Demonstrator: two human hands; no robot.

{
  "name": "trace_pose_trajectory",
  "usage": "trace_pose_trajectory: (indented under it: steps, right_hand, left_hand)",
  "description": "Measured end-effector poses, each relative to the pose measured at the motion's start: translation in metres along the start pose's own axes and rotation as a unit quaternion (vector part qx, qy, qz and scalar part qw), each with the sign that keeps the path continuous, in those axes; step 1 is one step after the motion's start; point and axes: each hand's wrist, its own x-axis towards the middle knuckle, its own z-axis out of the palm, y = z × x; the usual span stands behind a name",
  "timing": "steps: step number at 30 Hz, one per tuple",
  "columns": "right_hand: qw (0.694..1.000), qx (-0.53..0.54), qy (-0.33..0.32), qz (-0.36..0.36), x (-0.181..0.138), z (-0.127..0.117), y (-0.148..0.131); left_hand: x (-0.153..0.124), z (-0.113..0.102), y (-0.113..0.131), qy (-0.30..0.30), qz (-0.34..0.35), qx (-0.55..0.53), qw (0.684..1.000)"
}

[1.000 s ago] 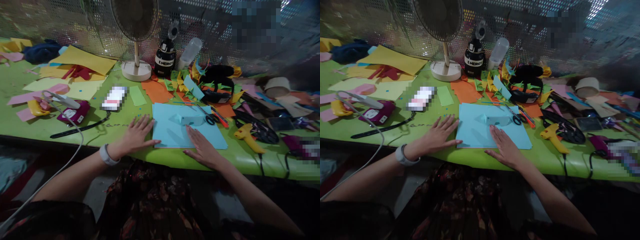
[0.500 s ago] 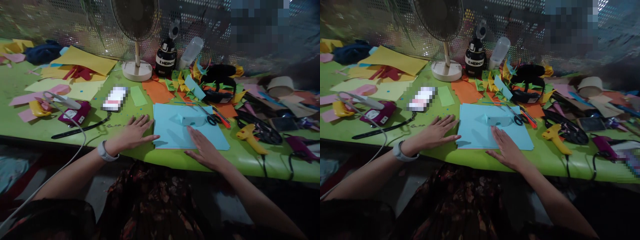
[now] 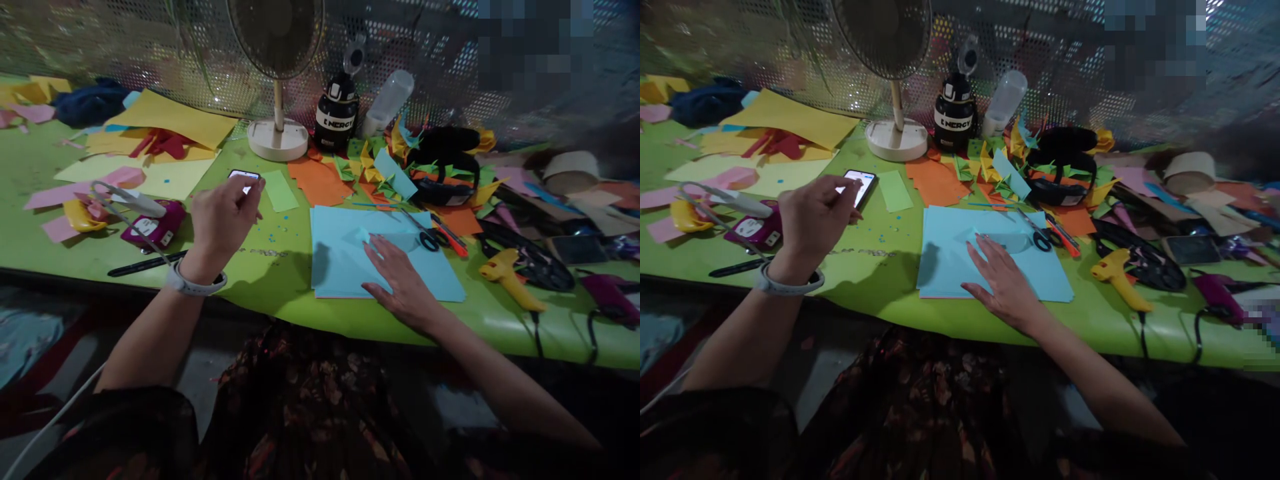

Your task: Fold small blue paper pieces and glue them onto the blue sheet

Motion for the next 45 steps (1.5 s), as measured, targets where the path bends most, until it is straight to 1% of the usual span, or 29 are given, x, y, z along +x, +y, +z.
trace_pose_trajectory:
  steps: [4,6,8,10,11,13,14,16,18,20,22,24,29,34,38,42,45]
  right_hand:
    - [0.999,-0.021,-0.034,-0.032,0.037,0.005,-0.019]
    - [0.997,-0.028,-0.054,-0.040,0.055,0.009,-0.029]
    - [0.996,-0.030,-0.064,-0.047,0.072,0.014,-0.037]
    - [0.996,-0.030,-0.067,-0.054,0.087,0.019,-0.043]
    - [0.996,-0.030,-0.069,-0.058,0.094,0.022,-0.045]
    - [0.995,-0.028,-0.073,-0.064,0.106,0.026,-0.047]
    - [0.995,-0.026,-0.076,-0.064,0.111,0.028,-0.046]
    - [0.995,-0.014,-0.078,-0.055,0.117,0.031,-0.043]
    - [0.996,0.007,-0.075,-0.040,0.121,0.033,-0.039]
    - [0.997,0.023,-0.072,-0.029,0.122,0.034,-0.036]
    - [0.996,0.028,-0.078,-0.025,0.123,0.034,-0.036]
    - [0.996,0.023,-0.085,-0.028,0.125,0.035,-0.037]
    - [0.995,0.020,-0.087,-0.033,0.141,0.041,-0.046]
    - [0.994,0.017,-0.102,-0.031,0.156,0.046,-0.058]
    - [0.995,0.023,-0.082,-0.051,0.165,0.051,-0.073]
    - [0.995,0.034,-0.072,-0.060,0.175,0.056,-0.086]
    - [0.994,0.049,-0.070,-0.066,0.183,0.062,-0.090]
  left_hand:
    - [0.016,0.007,0.017,0.032,0.007,-0.007,0.999]
    - [0.024,0.014,0.021,0.035,0.021,-0.019,0.999]
    - [0.030,0.023,0.019,0.037,0.016,-0.036,0.999]
    - [0.034,0.033,0.012,0.062,-0.013,-0.057,0.996]
    - [0.034,0.038,0.008,0.064,-0.028,-0.077,0.995]
    - [0.035,0.048,-0.002,0.067,-0.034,-0.140,0.987]
    - [0.036,0.052,-0.006,0.060,-0.036,-0.188,0.980]
    - [0.037,0.057,-0.014,0.030,-0.060,-0.301,0.951]
    - [0.037,0.060,-0.018,-0.028,-0.106,-0.371,0.922]
    - [0.037,0.060,-0.021,-0.088,-0.143,-0.379,0.910]
    - [0.037,0.060,-0.021,-0.110,-0.151,-0.369,0.910]
    - [0.037,0.061,-0.022,-0.087,-0.141,-0.373,0.913]
    - [0.040,0.065,-0.026,0.014,-0.107,-0.380,0.919]
    - [0.043,0.066,-0.031,0.069,-0.089,-0.386,0.915]
    - [0.042,0.063,-0.028,0.089,-0.080,-0.392,0.912]
    - [0.041,0.062,-0.026,0.085,-0.074,-0.387,0.915]
    - [0.041,0.062,-0.027,0.088,-0.077,-0.381,0.917]
